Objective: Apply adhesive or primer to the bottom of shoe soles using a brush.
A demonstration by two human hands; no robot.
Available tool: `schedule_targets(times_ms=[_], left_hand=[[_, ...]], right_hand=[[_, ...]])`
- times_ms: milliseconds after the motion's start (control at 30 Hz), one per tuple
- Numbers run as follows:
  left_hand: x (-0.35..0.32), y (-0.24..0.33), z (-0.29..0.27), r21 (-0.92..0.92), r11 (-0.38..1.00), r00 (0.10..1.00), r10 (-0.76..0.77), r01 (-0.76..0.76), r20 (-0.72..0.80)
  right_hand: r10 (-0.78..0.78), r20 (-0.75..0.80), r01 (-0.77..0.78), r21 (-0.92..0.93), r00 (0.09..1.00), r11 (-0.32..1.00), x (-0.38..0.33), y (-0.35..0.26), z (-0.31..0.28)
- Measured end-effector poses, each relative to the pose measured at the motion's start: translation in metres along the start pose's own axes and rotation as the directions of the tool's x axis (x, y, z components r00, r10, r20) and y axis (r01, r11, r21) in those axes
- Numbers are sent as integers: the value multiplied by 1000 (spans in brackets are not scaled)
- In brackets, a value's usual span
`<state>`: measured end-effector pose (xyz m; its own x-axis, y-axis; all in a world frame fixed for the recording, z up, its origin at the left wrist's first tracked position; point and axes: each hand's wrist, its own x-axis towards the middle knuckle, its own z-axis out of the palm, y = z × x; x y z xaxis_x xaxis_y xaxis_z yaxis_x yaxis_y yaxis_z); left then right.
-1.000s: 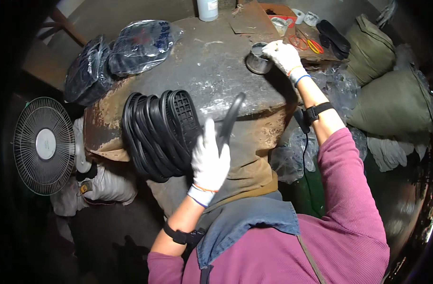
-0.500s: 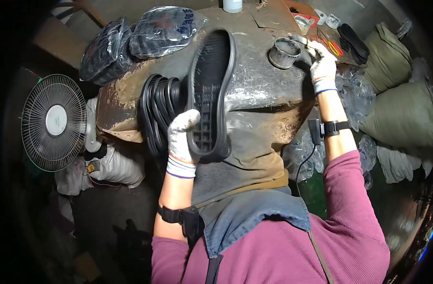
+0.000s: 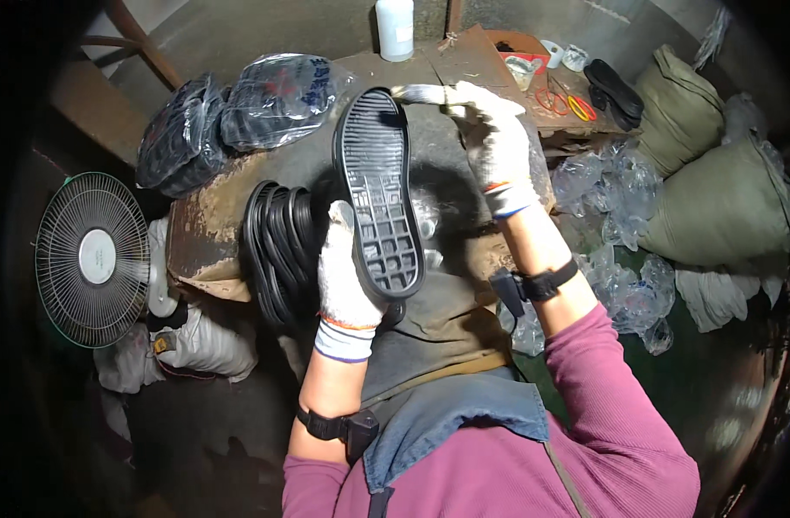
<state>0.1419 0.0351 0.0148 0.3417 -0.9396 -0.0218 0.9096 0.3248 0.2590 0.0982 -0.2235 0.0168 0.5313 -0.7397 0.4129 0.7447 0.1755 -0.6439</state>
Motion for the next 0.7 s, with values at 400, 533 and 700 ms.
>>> schedule_targets(times_ms=[400,533,700], left_hand=[[-20,-5,-34,-210,962,983,-161,176,87],[-9,-9,-34,-198,975,993,-90,103,72],[-1,21,-47,-216,967,974,-92,137,206]], right_hand=[[195,290,51,-667,937,744,-60,-21,43],[300,362,-7,-628,883,778,-93,-30,45],[415,478,-50,-607,774,793,-124,-49,54]])
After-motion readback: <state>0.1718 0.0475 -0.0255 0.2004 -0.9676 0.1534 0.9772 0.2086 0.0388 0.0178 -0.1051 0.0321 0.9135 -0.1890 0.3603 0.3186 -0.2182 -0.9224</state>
